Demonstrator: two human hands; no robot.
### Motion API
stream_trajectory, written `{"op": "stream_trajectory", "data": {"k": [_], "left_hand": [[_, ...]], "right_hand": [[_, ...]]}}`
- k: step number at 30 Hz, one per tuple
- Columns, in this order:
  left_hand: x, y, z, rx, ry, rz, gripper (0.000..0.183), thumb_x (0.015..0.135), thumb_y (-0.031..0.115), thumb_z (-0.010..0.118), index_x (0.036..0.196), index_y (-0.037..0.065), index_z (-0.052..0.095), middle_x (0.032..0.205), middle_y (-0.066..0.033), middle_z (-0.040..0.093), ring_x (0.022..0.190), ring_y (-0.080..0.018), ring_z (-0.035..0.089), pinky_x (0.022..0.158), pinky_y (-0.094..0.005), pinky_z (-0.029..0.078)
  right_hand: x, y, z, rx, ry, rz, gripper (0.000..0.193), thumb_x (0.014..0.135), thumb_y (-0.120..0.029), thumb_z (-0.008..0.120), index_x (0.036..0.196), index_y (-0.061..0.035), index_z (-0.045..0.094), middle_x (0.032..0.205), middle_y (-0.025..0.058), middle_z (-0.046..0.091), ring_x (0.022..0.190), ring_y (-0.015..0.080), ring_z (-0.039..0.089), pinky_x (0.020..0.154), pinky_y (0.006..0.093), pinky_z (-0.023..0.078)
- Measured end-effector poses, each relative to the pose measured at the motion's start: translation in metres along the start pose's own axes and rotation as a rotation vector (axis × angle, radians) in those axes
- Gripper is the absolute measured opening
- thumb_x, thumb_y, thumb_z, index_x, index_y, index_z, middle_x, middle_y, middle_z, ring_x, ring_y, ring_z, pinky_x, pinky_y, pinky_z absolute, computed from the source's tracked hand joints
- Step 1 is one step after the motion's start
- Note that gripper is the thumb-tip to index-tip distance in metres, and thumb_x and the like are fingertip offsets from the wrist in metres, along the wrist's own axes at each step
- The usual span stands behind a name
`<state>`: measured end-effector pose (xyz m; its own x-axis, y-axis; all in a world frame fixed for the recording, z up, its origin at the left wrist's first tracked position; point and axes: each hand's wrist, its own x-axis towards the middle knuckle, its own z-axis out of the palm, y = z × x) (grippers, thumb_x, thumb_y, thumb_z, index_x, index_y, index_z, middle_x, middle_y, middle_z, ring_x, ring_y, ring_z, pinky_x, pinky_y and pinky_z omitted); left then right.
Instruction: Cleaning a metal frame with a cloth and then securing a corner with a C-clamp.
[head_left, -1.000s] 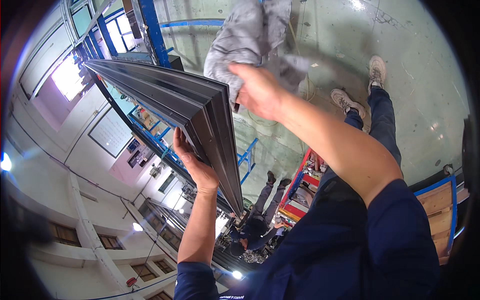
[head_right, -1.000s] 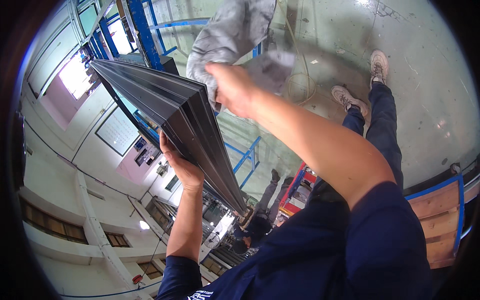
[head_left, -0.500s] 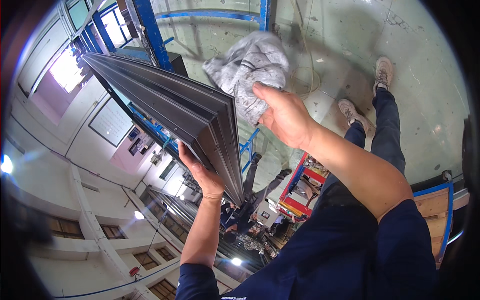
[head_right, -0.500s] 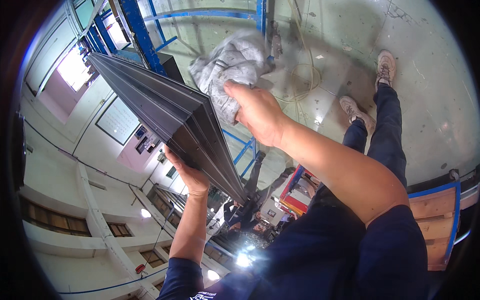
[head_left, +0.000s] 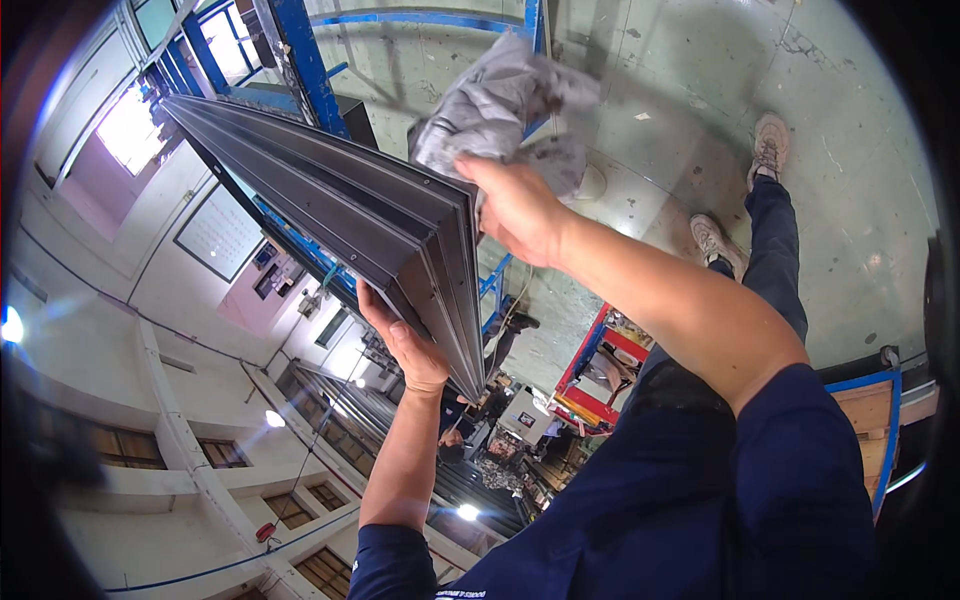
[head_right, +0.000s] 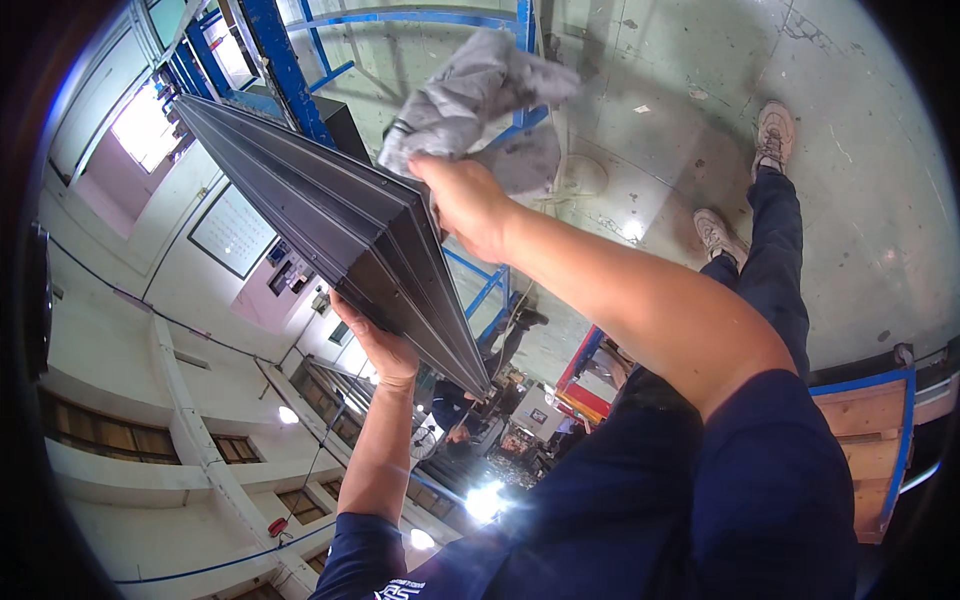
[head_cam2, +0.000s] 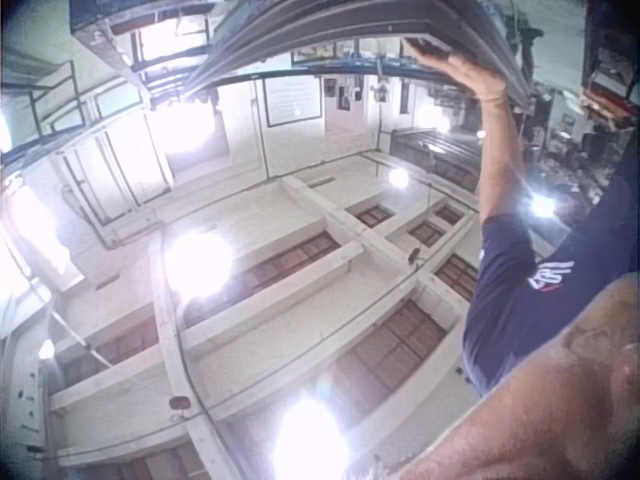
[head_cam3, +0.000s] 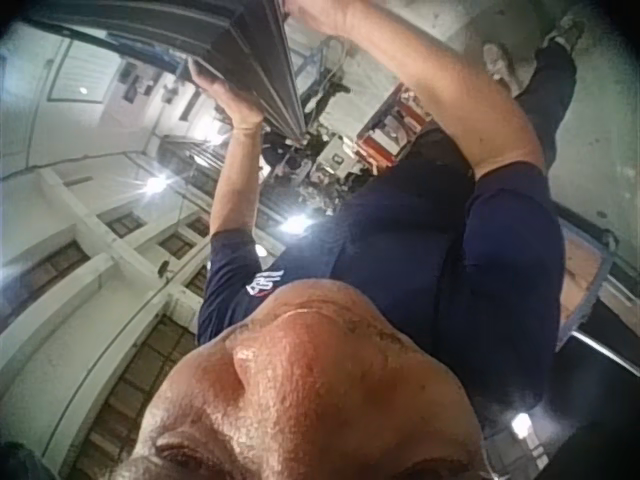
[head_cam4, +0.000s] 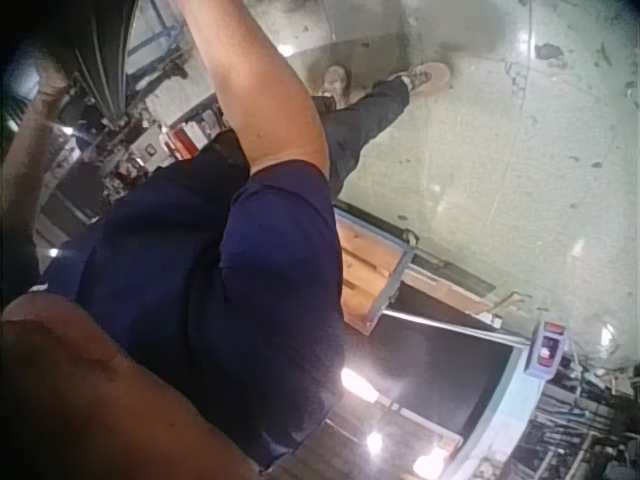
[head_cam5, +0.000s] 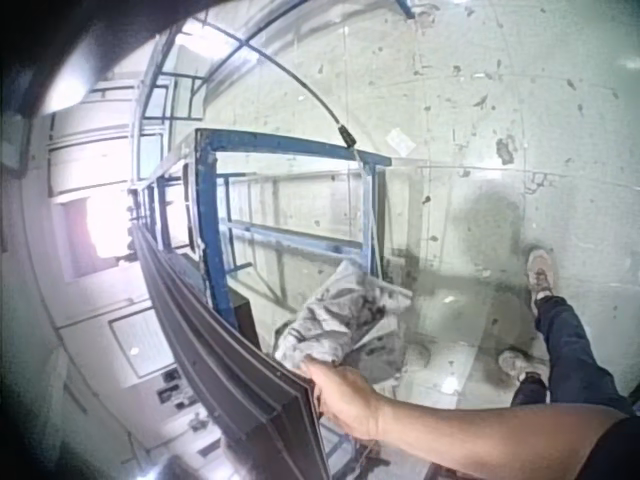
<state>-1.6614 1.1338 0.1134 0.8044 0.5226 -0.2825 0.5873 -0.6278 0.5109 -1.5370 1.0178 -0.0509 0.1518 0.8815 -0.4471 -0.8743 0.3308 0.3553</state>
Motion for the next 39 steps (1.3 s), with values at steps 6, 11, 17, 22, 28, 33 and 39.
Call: {"op": "stream_trajectory", "data": {"k": [6,11,17,22,28,33,39], "left_hand": [[-0.004,0.001,-0.019,-0.028,0.017,-0.056,0.095,0.096,0.067,0.037,0.155,-0.002,0.009,0.156,-0.0199,0.026,0.144,-0.0296,0.028,0.118,-0.0428,0.020],[0.001,-0.005,-0.004,0.015,0.021,0.074,0.097,0.095,0.069,0.040,0.155,-0.001,0.010,0.153,-0.0214,0.029,0.141,-0.0313,0.031,0.117,-0.0439,0.022],[0.000,0.003,-0.007,-0.057,0.018,0.063,0.098,0.094,0.069,0.043,0.155,-0.001,0.012,0.153,-0.0213,0.029,0.140,-0.0313,0.033,0.117,-0.0442,0.022],[-0.001,0.012,-0.005,0.006,0.041,0.060,0.098,0.094,0.069,0.044,0.155,-0.001,0.012,0.152,-0.0219,0.030,0.139,-0.0317,0.035,0.117,-0.0444,0.023],[0.001,0.000,-0.011,0.013,0.066,0.078,0.100,0.092,0.068,0.046,0.155,-0.002,0.012,0.151,-0.0225,0.031,0.139,-0.0315,0.035,0.116,-0.0443,0.023],[0.003,0.010,0.005,-0.038,0.025,0.049,0.102,0.091,0.068,0.048,0.155,-0.001,0.011,0.150,-0.0222,0.032,0.138,-0.0307,0.035,0.116,-0.0431,0.024],[-0.004,0.004,-0.008,-0.031,0.030,0.054,0.101,0.092,0.069,0.047,0.154,-0.002,0.011,0.150,-0.0201,0.032,0.139,-0.0300,0.034,0.116,-0.0428,0.022]], "right_hand": [[-0.037,0.012,0.022,0.190,0.094,-0.079,0.036,0.100,-0.035,0.053,0.107,-0.0025,0.066,0.093,0.0040,0.068,0.074,0.0124,0.058,0.067,0.0314,0.044],[-0.001,0.000,0.006,-0.114,-0.006,-0.046,0.033,0.100,-0.031,0.047,0.105,-0.0057,0.067,0.089,0.0043,0.068,0.078,0.0126,0.062,0.065,0.0304,0.045],[-0.017,-0.014,0.022,0.069,0.007,-0.005,0.036,0.100,-0.030,0.044,0.114,-0.0014,0.061,0.102,0.0100,0.069,0.088,0.0199,0.067,0.081,0.0366,0.050],[0.019,-0.024,0.031,-0.021,-0.141,0.024,0.036,0.099,-0.030,0.042,0.112,-0.0012,0.060,0.105,0.0126,0.069,0.094,0.0224,0.066,0.083,0.0398,0.051],[-0.016,-0.028,0.031,-0.148,-0.113,-0.001,0.036,0.097,-0.028,0.045,0.114,-0.0003,0.059,0.108,0.0108,0.067,0.096,0.0198,0.064,0.086,0.0374,0.051],[0.020,-0.025,0.016,-0.151,-0.166,-0.030,0.033,0.097,-0.030,0.047,0.111,-0.0042,0.061,0.105,0.0051,0.067,0.089,0.0157,0.062,0.083,0.0343,0.049],[-0.058,-0.021,-0.030,-0.106,-0.082,-0.012,0.037,0.098,-0.029,0.048,0.123,-0.0020,0.057,0.115,0.0090,0.066,0.101,0.0186,0.063,0.092,0.0364,0.046]]}}
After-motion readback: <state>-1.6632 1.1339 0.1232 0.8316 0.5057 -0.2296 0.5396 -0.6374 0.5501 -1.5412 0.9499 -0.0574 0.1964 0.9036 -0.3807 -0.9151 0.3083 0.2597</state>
